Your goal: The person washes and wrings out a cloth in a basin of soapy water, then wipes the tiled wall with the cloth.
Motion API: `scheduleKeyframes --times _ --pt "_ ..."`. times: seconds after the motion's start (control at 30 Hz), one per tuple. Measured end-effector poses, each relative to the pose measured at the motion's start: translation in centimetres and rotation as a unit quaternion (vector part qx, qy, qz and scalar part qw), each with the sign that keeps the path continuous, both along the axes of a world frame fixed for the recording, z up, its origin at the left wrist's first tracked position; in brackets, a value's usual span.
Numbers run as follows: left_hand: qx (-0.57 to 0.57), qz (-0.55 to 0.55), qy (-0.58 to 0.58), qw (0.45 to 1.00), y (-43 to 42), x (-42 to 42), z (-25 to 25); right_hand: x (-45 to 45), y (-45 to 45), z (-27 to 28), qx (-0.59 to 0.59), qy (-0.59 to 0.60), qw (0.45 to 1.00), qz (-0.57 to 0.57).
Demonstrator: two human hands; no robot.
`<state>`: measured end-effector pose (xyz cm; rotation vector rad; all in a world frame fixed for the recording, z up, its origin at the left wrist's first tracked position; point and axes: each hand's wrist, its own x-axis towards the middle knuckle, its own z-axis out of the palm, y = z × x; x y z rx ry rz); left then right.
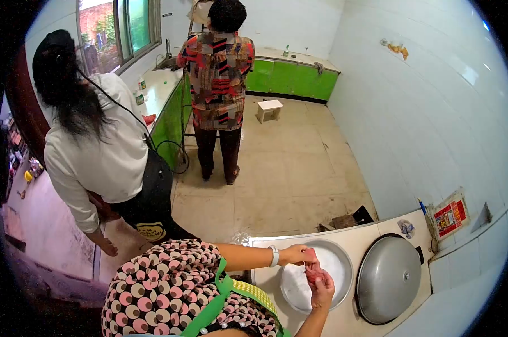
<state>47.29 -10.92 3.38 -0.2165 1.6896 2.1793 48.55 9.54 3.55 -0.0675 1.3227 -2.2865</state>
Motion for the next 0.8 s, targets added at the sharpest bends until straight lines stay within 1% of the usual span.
scheduleKeyframes --times 0.03,0.07,0.1,0.13,0.2,0.23,0.27,0.33,0.4,0.43,0.47,0.5,0.53,0.57,0.6,0.63,0.67,0.7,0.73,0.77,0.8 --pt "0.028 0.041 -0.005 0.999 -0.2 0.4 0.0 0.3 -0.5 -0.3 0.074 0.085 0.994 0.006" --pt "0.056 0.081 -0.005 0.995 -0.1 0.4 0.4 0.3 -0.9 0.2 0.148 0.173 0.974 0.01" --pt "0.025 0.103 0.005 0.994 -0.1 0.6 0.6 0.5 -1.5 0.7 0.19 0.215 0.958 0.015" --pt "0.025 0.107 0.0 0.994 -0.7 1.3 0.7 1.0 -2.5 0.9 0.19 0.211 0.959 0.021" --pt "0.013 0.078 0.031 0.996 -1.3 1.2 1.3 0.9 -3.2 1.3 0.257 0.103 0.96 0.028" --pt "0.029 0.084 0.045 0.995 -0.2 -0.2 1.0 -1.2 -2.4 -0.8 0.175 0.021 0.984 -0.004" --pt "0.029 0.084 0.044 0.995 -0.2 0.0 1.8 -1.1 -2.6 -0.4 0.175 0.02 0.984 -0.004" --pt "0.081 0.022 0.038 0.996 -0.6 0.9 4.3 -0.7 -3.6 0.2 0.133 -0.002 0.988 -0.075" --pt "0.075 0.005 0.051 0.996 -0.8 0.9 4.6 -1.4 -3.2 -0.7 0.125 -0.003 0.989 -0.075" --pt "0.124 -0.082 0.041 0.988 0.2 0.4 4.6 -1.9 -1.1 -0.8 0.094 -0.019 0.989 -0.115" --pt "0.16 -0.148 0.031 0.975 -0.9 0.6 5.2 -2.5 -1.2 -0.8 0.052 -0.035 0.989 -0.134" --pt "0.151 -0.126 0.051 0.979 -0.6 1.0 5.6 -2.7 -0.4 -0.1 0.026 -0.046 0.989 -0.138" --pt "0.175 -0.113 0.037 0.977 -0.2 1.2 6.3 -4.1 1.2 -1.0 -0.04 -0.02 0.984 -0.17" --pt "0.151 -0.114 0.036 0.981 -0.4 1.3 6.8 -5.0 2.0 -1.8 -0.046 -0.009 0.984 -0.172" --pt "0.125 -0.12 0.035 0.984 -0.5 1.3 7.4 -4.7 1.7 -0.6 -0.054 0.004 0.982 -0.181" --pt "0.159 -0.12 -0.01 0.98 0.0 1.5 7.8 -5.0 2.0 0.9 -0.062 0.039 0.979 -0.19" --pt "0.132 -0.124 0.036 0.983 0.1 0.8 6.7 -4.5 1.4 1.8 -0.066 0.038 0.979 -0.189" --pt "0.231 -0.137 -0.012 0.963 -0.6 0.4 5.7 -4.7 1.3 1.6 -0.045 0.058 0.981 -0.179" --pt "0.319 -0.171 -0.078 0.929 -0.5 -0.7 5.6 -6.4 0.5 2.4 -0.049 0.051 0.989 -0.134" --pt "0.3 -0.137 -0.082 0.941 -0.2 0.1 5.8 -4.3 1.0 1.1 -0.071 0.044 0.984 -0.158" --pt "0.283 -0.112 -0.082 0.949 0.9 0.5 5.9 -2.9 0.3 3.0 -0.077 0.042 0.992 -0.089"
